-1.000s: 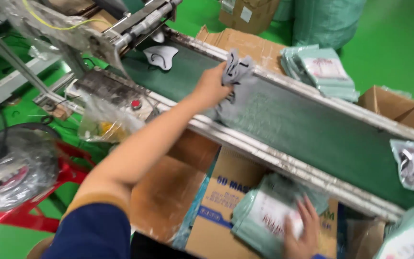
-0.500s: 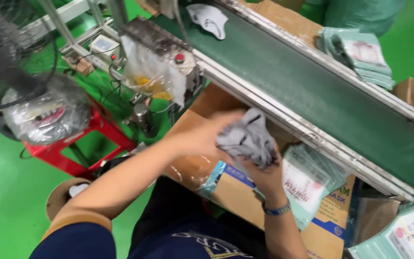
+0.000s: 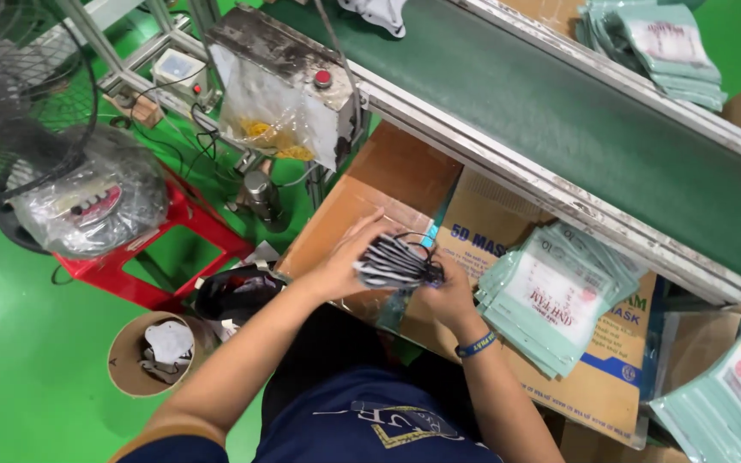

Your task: Packing masks from a conveyor belt into plastic bags.

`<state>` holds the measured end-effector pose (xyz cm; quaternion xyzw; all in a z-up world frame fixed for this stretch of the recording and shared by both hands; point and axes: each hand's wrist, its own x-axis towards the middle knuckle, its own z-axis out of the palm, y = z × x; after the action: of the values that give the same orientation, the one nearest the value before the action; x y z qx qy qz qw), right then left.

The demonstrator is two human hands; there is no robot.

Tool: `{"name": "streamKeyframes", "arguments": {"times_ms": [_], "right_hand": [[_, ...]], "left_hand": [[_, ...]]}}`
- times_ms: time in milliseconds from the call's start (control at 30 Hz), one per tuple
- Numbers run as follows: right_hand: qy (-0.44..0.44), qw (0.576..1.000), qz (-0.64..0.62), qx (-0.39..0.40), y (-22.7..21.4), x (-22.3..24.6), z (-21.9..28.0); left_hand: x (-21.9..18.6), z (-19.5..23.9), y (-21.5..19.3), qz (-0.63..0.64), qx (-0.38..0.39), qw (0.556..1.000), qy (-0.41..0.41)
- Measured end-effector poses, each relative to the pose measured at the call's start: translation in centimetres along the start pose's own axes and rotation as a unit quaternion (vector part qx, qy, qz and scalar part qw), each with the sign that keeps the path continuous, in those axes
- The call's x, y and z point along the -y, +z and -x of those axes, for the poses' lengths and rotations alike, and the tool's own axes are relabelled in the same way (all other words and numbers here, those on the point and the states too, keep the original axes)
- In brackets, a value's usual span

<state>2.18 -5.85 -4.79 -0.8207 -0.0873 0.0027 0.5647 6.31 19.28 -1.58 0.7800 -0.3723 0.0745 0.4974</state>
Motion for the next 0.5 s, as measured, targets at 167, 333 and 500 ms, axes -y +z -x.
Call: {"name": "streamKeyframes", "arguments": {"times_ms": [167, 333, 500], "right_hand": [[-0.130, 0.991, 0.021, -0.035, 1.1, 3.8, 0.9], [-0.062, 0.994, 0.069, 0.059, 0.3, -4.5, 2.8], [-0.119, 0.993, 0.003, -0.028, -3.8, 0.7, 4.0]], "left_hand": [[1.0, 1.3, 2.1, -0.033, 0.016, 0.999, -0.037], [3.6, 1.9, 5.7, -0.104, 0.032, 0.992, -0.060], [-6.4, -2.4, 0.4, 0.231, 0.062, 0.964, -0.115]]}}
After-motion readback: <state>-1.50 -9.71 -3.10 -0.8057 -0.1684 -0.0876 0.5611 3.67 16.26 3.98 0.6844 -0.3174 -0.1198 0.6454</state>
